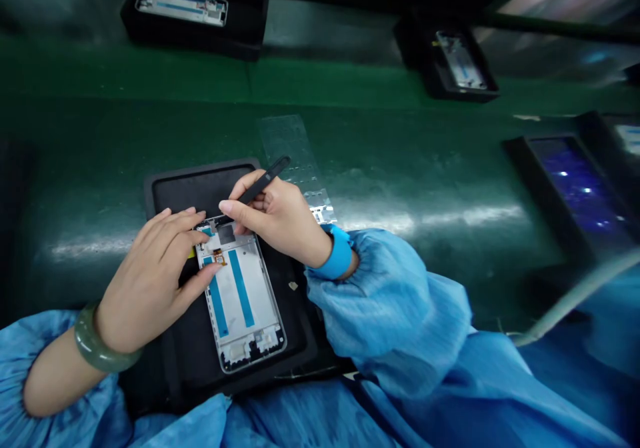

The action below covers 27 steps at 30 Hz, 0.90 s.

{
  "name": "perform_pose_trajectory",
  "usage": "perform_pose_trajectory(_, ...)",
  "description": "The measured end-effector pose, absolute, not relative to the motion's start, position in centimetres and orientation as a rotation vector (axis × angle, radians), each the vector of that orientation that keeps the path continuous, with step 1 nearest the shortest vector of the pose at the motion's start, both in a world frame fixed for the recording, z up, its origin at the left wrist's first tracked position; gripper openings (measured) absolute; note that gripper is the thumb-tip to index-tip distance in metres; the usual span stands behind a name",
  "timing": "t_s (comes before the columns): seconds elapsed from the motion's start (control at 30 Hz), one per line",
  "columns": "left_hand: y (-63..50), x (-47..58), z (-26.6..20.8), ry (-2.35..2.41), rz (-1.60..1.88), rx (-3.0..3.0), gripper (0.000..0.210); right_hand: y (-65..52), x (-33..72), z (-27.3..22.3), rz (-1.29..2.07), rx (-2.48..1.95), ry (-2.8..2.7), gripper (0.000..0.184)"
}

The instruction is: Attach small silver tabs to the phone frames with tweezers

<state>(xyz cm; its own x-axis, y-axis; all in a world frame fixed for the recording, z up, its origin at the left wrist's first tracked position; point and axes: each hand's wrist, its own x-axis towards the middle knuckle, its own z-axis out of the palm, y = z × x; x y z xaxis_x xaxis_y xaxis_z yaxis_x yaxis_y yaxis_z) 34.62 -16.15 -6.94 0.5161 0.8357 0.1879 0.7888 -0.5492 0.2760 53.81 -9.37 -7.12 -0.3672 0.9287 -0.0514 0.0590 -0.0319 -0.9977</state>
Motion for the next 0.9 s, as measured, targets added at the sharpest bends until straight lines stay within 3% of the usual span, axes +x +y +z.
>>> perform_pose_trajectory(0.9, -16.04, 34.68, -6.71, 1.387, 0.444, 2.615, 0.031, -9.74, 53.85, -7.28, 1.396, -1.086, -1.589, 0.021)
